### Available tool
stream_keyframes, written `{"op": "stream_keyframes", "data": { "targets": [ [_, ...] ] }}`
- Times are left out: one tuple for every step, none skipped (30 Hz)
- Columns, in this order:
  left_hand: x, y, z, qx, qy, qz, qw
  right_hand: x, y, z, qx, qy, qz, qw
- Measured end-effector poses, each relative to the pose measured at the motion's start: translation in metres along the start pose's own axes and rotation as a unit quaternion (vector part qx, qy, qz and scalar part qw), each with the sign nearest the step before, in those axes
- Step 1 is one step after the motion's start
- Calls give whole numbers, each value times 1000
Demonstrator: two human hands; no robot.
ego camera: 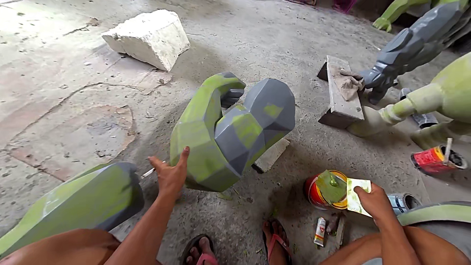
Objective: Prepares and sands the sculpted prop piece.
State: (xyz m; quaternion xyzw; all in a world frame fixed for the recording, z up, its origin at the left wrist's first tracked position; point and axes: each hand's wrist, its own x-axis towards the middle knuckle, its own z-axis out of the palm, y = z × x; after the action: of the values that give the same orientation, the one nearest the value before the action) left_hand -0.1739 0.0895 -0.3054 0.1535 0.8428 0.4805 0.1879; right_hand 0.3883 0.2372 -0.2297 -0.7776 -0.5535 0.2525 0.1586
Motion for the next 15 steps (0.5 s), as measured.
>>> {"op": "stream_keyframes", "data": {
  "targets": [
    [-1, 0, -1, 11, -1, 4, 1000, -1, 0, -2, -22, 8, 4, 1000],
    [-2, 0, 0, 21, -3, 10, 1000, -1, 0, -1, -48, 17, 3, 999],
    [0, -1, 1, 32, -8, 17, 999, -2, 0, 0, -75, 25, -3, 997],
    [2, -2, 3, 42, -9, 20, 999, -4, 0, 3, -100, 32, -13, 994],
    [2, -2, 5, 45, -10, 23, 999, -4, 2, 6, -122, 37, -26, 992],
    [2, -2, 7, 43, -12, 25, 999, -4, 5, 9, -138, 41, -42, 989],
    [1, -2, 9, 37, -11, 26, 999, -5, 8, 13, -151, 47, -65, 985],
    [1, -1, 11, 32, -8, 27, 999, -4, 11, 16, -161, 52, -93, 981],
    [1, 0, 13, 29, -3, 25, 999, -5, 14, 21, -164, 52, -119, 978],
    [2, 2, 14, 29, 4, 24, 999, -5, 17, 26, -166, 48, -143, 975],
    [4, 3, 16, 30, 14, 24, 999, -6, 20, 32, -173, 41, -165, 970],
    [6, 3, 18, 31, 26, 27, 999, -6, 22, 38, -183, 36, -187, 965],
    [9, 3, 19, 29, 38, 32, 998, -7, 24, 44, -192, 35, -204, 959],
    [13, 3, 21, 24, 49, 41, 998, -6, 26, 49, -197, 36, -214, 956],
    [15, 3, 22, 19, 55, 49, 997, -5, 29, 53, -198, 38, -221, 954]
  ]
}}
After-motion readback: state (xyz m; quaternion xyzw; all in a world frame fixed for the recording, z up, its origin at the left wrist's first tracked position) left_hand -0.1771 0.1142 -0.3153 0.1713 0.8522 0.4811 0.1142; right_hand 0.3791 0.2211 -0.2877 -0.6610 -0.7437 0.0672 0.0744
